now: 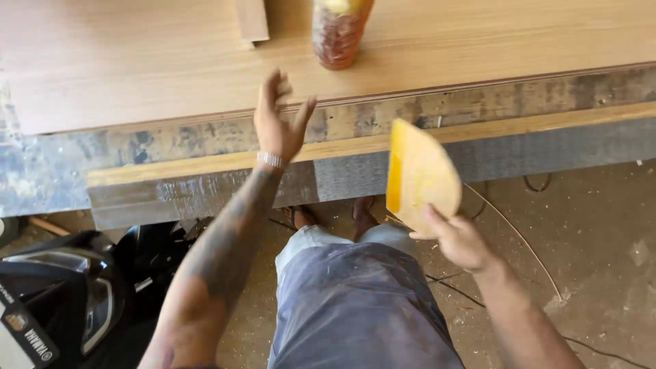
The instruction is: The person applies a yellow liquid adhesive from a bottle onto a wooden spreader and then uses the spreader to coat a long wooden strip.
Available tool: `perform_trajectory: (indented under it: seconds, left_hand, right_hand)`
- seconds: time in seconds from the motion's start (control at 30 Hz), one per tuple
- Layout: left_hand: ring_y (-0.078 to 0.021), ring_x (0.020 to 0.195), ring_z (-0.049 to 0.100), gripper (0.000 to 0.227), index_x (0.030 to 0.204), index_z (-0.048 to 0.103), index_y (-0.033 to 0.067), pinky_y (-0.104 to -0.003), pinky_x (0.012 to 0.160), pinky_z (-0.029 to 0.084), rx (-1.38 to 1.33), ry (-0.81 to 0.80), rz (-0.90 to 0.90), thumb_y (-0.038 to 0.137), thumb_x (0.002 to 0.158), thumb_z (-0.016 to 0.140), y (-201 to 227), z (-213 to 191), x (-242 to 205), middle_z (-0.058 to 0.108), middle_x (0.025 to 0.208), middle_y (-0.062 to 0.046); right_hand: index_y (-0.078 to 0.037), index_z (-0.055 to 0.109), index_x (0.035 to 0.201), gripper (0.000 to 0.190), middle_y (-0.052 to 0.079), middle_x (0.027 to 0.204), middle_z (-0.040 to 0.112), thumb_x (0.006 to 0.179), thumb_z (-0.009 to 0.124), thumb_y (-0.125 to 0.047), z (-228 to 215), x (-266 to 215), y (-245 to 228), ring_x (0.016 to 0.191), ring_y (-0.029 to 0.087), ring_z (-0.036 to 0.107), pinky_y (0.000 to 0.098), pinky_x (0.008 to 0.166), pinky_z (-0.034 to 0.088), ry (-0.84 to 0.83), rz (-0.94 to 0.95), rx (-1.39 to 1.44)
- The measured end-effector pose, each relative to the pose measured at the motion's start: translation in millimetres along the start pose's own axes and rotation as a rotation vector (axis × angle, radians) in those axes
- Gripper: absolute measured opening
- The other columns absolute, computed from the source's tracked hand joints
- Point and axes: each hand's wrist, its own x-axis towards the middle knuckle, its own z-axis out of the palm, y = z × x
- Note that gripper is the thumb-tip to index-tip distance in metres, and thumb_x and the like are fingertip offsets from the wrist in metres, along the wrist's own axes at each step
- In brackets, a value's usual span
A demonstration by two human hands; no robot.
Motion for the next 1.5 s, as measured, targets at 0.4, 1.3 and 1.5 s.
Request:
perform_trajectory:
  seconds: [0.4,1.3,1.5]
  left_hand:
    - [-0.0219,0.102,0.071,0.022,0.109,0.078,0.0285,-0.038,0.088,0.057,0.571,-0.128,0.071,0.03,0.088,0.085,-116,-64,-252,0.072,0.103,0.005]
    - [-0.0389,0.165,0.029,0.149,0.182,0.025,0.0241,-0.056,0.13,0.02,0.877,-0.768,0.151,0.043,0.061,0.11,-99,-66,-135,0.03,0.184,-0.017]
    - [-0.0394,0.166,0.026,0.149,0.183,0.024,0.0245,-0.058,0.131,0.018,0.866,-0.775,0.127,0.042,0.063,0.11,-101,-65,-135,0.026,0.185,-0.017]
  right_hand:
    - [-0.037,0.053,0.175,0.095,0.007,0.187,0.043,0.088,0.064,0.0,108,167,143,0.156,0.051,0.044,0.083,0.103,0.045,0.493,-0.711,-1.267]
    - [-0.044,0.038,0.182,0.108,0.0,0.197,0.017,0.089,0.065,0.005,101,255,163,0.16,0.044,0.027,0.0846,0.108,0.037,0.541,-0.728,-1.343]
    - [-0.042,0.037,0.183,0.11,0.002,0.196,0.018,0.088,0.067,0.006,102,247,158,0.159,0.046,0.03,0.0855,0.106,0.037,0.506,-0.721,-1.321]
